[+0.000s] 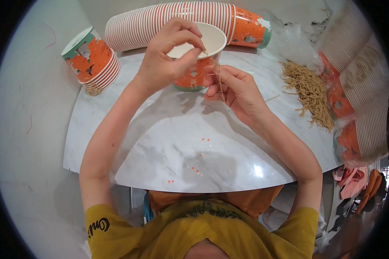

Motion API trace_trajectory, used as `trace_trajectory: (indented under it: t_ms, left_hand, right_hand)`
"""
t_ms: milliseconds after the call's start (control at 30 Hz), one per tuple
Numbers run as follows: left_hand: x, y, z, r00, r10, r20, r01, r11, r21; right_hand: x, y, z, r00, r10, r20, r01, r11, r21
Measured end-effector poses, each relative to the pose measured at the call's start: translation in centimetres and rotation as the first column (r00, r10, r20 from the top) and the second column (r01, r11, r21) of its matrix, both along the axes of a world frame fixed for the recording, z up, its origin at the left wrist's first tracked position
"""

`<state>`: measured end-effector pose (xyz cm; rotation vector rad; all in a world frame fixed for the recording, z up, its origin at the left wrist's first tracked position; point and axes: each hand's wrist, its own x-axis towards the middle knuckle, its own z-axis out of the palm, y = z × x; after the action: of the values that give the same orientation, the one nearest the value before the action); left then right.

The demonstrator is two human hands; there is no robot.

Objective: Wrapping twine around paper cups and tying knots to secure it.

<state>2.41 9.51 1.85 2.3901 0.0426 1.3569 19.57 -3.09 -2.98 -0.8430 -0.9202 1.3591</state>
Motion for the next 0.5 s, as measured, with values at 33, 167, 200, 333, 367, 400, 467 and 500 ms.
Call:
trace_trajectory:
  t_ms: [33, 167, 200, 333, 367, 400, 467, 500]
  left_hand:
    - [-0.3, -0.8, 0.0, 0.999, 0.042, -0.029, -0.039, 0.995, 0.091]
    - [-1.3, -3.2, -1.8, 0.967, 0.254, -0.022, -0.224, 0.888, 0.401]
    - [-1.2, -3.2, -2.3, 0.955, 0.288, 0.069, -0.284, 0.822, 0.494]
    - [-1.1, -3.5, -3.5, 0.938, 0.334, 0.096, -0.337, 0.805, 0.488]
    - [-1.0, -3.5, -3.6, 0.931, 0.349, 0.111, -0.355, 0.788, 0.504]
    - [-0.9, -3.5, -3.7, 0.924, 0.362, 0.126, -0.373, 0.77, 0.518]
    - [-0.8, -3.5, -3.9, 0.921, 0.364, 0.138, -0.377, 0.746, 0.548]
    - [-0.8, -3.4, -3.9, 0.918, 0.367, 0.15, -0.383, 0.721, 0.577]
  right_hand:
    - [0.0, -0.1, 0.1, 0.999, 0.009, -0.045, -0.008, 1.0, 0.007]
    - [-0.4, -0.1, 0.0, 0.991, 0.022, -0.134, -0.024, 1.0, -0.014]
    - [-0.6, 0.0, -0.1, 0.99, 0.023, -0.136, -0.025, 1.0, -0.014]
    - [-1.2, 0.2, -0.3, 0.98, 0.05, -0.195, -0.062, 0.997, -0.055]
    - [-1.3, 0.2, -0.4, 0.975, 0.054, -0.215, -0.068, 0.996, -0.057]
    - [-1.3, 0.2, -0.3, 0.975, 0.053, -0.215, -0.066, 0.996, -0.057]
    - [-1.4, 0.0, -0.1, 0.975, -0.009, -0.224, -0.013, 0.995, -0.097]
    - [-1.4, 0.1, -0.2, 0.974, -0.01, -0.224, -0.012, 0.995, -0.097]
